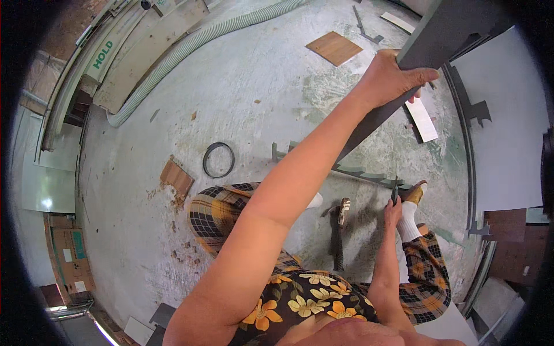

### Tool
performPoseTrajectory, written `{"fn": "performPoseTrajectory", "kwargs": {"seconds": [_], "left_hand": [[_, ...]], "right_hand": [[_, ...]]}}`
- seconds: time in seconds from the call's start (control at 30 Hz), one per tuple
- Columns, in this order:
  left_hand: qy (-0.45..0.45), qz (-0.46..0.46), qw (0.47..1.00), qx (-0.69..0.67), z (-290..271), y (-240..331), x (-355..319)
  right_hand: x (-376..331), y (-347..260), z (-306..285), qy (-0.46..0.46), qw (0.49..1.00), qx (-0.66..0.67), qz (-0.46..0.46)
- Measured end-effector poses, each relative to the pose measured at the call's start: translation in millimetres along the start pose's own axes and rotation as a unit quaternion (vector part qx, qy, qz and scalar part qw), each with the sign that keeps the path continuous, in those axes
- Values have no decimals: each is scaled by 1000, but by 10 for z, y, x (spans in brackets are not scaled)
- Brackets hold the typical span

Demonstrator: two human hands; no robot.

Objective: Using a hammer and a metal tool to manipulate a wooden furniture component.

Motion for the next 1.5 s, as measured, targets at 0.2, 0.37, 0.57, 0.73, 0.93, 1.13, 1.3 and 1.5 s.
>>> {"fn": "performPoseTrajectory", "kwargs": {"seconds": [0.2, 0.37, 0.57, 0.73, 0.93, 1.13, 1.3, 1.5], "left_hand": [[-7, -1, 1000, -14, 13, 47, -40], [-1, 6, 1000, -13, 5, 67, -40], [5, -12, 1000, 5, 5, 6, -34], [12, -20, 1000, -20, 4, 56, -83], [1, -25, 999, -20, -53, 32, -172], [-5, 10, 999, -45, 3, 220, -184], [-5, -5, 1000, -10, -84, 146, -210], [-10, -24, 1000, -9, -25, 87, -321]], "right_hand": [[2, -292, -285, 60, 998, -27, -24], [104, -330, -322, 69, 986, -126, -81], [-157, -372, -71, 8, 977, -212, -36], [-288, -504, 173, -51, 980, -187, -50], [-226, -620, 105, -50, 994, -42, -93], [255, 111, 202, -62, 994, -88, 19], [117, -282, 200, -97, 985, -133, -41], [-306, -672, 168, -114, 962, -244, 36]]}}
Point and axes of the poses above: each hand's wrist, its own x-axis towards the middle knuckle, its own z-axis out of the palm, y = z × x, the point moved 5 cm from there along x, towards the middle knuckle, and after that the axes turned 5 degrees about y, right-handed, at the moved point
